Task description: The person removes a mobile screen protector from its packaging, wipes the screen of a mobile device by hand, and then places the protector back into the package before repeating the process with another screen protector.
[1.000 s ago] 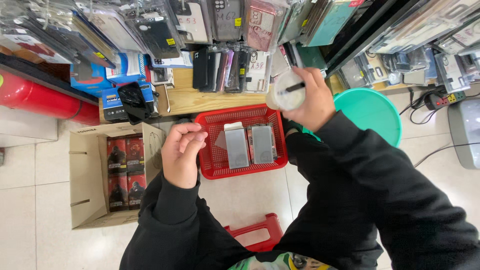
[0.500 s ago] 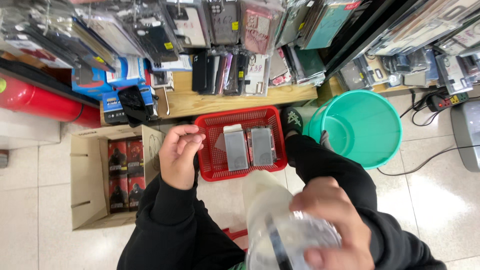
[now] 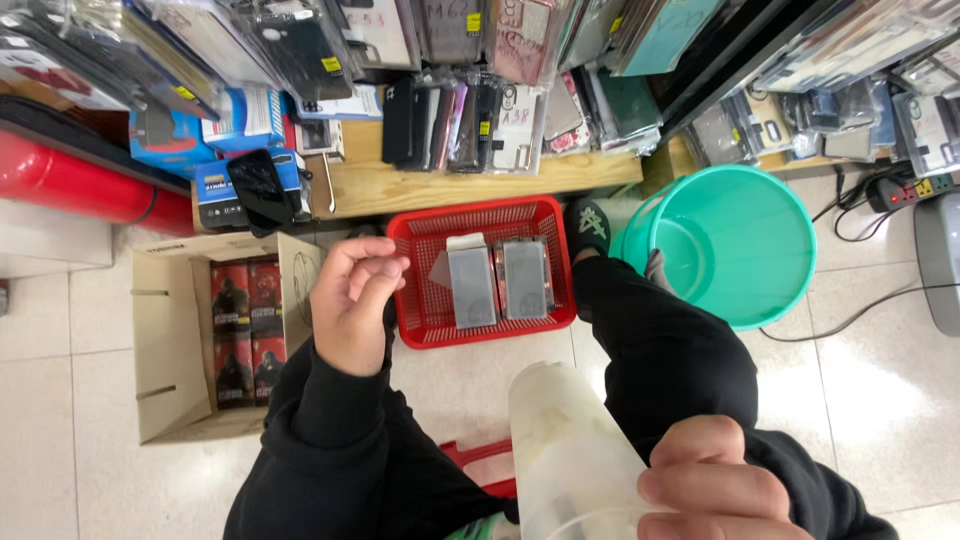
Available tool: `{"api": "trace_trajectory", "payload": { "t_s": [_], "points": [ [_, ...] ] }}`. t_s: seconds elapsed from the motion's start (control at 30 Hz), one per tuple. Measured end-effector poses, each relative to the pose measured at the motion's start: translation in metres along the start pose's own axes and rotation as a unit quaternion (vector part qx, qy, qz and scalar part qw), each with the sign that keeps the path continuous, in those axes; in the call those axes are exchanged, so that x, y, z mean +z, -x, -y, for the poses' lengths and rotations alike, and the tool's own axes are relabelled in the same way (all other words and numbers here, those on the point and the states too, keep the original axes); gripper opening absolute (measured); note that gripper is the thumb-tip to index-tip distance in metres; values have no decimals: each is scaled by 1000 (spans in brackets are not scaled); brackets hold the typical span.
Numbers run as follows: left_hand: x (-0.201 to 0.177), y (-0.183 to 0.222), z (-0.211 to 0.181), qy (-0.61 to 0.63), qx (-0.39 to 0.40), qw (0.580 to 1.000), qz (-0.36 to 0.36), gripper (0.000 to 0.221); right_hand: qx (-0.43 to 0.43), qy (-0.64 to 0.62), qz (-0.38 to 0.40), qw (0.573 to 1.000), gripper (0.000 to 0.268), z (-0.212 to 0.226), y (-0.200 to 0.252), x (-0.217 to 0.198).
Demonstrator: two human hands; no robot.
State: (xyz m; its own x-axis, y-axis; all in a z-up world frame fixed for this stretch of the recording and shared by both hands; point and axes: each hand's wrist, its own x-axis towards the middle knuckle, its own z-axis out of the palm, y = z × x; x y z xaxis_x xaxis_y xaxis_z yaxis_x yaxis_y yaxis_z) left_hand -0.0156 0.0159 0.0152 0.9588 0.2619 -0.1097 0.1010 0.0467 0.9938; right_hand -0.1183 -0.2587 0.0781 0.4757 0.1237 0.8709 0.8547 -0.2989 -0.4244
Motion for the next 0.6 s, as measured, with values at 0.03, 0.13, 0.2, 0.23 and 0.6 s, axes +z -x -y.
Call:
{"api": "trace_trajectory", "payload": {
  "t_s": [0.03,0.13,0.2,0.23,0.6],
  "points": [
    [0,-1,1,-1,-2,1000,0,16,2,0,0,1000,9,-1,-2,1],
    [1,-2,1,8,22,1000,5,15,-21,-10,-13,1000,9,-5,-3,3],
    [2,0,-2,7,-3,1000,4,15,-30,-12,44,998,7,-8,-1,-1],
    [2,-3,-3,8,0,1000,4,15,-33,-11,43,998,7,-12,-2,-1],
    [-1,-2,2,5,9,1000,4,15,-38,-44,15,998,6,-12,-4,3]
  ]
}}
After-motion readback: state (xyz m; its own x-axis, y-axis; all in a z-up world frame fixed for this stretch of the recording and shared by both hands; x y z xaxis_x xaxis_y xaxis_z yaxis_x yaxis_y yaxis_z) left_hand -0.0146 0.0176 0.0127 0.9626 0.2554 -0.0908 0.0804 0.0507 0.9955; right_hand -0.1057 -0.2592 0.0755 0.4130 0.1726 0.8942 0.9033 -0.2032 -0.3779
